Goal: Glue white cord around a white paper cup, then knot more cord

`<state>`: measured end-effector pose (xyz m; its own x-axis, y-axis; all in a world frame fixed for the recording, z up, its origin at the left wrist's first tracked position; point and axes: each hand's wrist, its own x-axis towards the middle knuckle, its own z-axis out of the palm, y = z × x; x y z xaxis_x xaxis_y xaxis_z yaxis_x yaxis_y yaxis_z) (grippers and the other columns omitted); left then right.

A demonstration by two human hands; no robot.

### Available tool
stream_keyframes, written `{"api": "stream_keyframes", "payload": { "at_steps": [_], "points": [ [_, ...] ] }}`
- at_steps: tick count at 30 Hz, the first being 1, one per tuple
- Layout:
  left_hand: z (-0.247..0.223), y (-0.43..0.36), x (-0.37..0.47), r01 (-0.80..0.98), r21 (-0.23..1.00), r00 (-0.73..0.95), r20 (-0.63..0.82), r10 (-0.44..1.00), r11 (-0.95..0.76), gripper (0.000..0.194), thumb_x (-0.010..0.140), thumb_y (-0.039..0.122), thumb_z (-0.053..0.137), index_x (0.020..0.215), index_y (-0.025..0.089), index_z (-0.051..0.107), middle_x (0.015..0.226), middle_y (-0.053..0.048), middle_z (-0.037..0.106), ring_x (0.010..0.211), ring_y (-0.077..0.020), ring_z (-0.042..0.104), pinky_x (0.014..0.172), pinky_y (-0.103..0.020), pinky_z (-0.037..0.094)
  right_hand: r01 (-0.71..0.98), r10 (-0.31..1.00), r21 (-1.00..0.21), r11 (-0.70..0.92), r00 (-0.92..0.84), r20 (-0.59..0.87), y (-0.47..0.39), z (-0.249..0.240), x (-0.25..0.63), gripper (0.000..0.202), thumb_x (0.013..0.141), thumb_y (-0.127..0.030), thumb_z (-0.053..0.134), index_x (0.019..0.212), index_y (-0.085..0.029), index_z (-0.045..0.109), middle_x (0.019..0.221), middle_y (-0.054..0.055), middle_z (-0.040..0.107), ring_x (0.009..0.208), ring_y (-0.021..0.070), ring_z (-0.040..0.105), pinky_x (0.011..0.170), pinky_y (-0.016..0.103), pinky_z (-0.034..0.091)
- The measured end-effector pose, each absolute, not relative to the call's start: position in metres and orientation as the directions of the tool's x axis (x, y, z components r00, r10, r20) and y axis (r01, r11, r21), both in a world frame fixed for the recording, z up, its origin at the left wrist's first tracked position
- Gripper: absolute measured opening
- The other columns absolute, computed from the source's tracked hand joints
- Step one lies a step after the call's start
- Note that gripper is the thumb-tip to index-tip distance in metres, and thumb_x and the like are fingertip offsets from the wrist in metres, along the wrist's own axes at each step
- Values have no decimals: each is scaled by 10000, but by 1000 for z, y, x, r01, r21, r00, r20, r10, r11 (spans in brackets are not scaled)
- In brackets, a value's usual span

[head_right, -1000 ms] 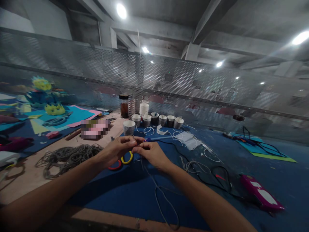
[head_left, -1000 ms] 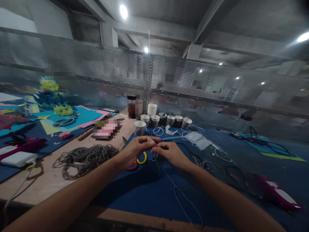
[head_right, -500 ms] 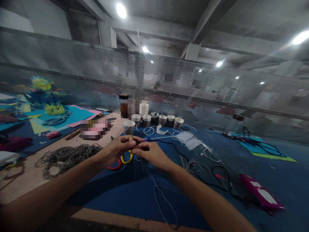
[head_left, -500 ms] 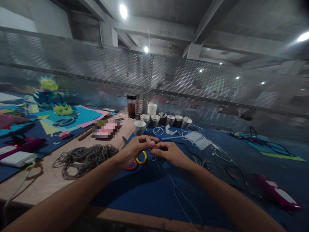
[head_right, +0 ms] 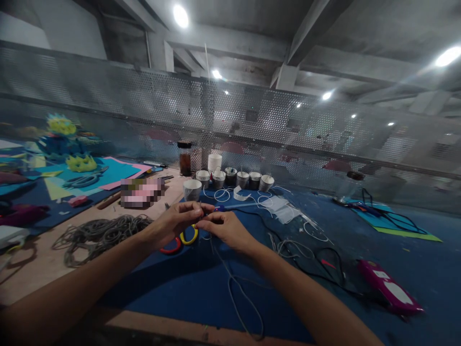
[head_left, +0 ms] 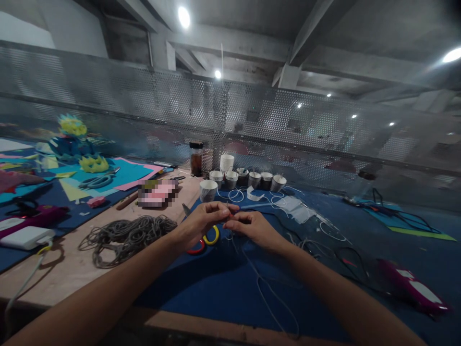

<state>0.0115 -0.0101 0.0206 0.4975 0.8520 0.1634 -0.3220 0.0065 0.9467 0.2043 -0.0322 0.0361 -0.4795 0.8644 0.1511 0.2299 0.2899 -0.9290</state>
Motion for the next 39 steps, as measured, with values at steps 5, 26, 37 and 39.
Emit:
{"api": "stream_keyframes", "payload": {
  "at_steps": [5, 26, 37, 39],
  "points": [
    [21, -10, 11, -286, 958, 518, 173, 838, -21, 140, 803, 287, 731, 760, 164, 677, 1226, -91, 667, 1111, -243, 609, 958, -347, 422, 319, 845, -879, 354, -513, 154, -28, 33, 207, 357, 867, -487, 603, 800, -152, 705, 630, -33, 461, 583, 102, 359, 559, 253, 269],
    [28, 1, 16, -221, 967, 518, 228, 824, -129, 173, 744, 315, 778, 707, 159, 711, 1090, -98, 709, 1073, -257, 613, 956, -376, 421, 308, 880, -883, 355, -429, 204, -29, 33, 204, 328, 837, -468, 649, 803, -147, 708, 744, 7, 598, 691, 139, 487, 652, 260, 361],
    [21, 17, 19, -287, 957, 569, 196, 798, -30, 177, 798, 310, 734, 861, 145, 724, 1176, -118, 681, 1068, -238, 615, 903, -345, 441, 286, 923, -914, 289, -335, 188, -21, 28, 205, 311, 832, -456, 656, 799, -152, 711, 693, -14, 546, 664, 124, 454, 635, 250, 343],
    [21, 16, 16, -298, 954, 587, 204, 783, -26, 163, 811, 300, 721, 864, 146, 729, 1183, -119, 678, 1114, -246, 596, 918, -341, 436, 278, 927, -921, 273, -332, 175, -21, 28, 204, 314, 823, -460, 663, 791, -151, 710, 678, -18, 529, 642, 117, 432, 616, 250, 327]
  ]
}}
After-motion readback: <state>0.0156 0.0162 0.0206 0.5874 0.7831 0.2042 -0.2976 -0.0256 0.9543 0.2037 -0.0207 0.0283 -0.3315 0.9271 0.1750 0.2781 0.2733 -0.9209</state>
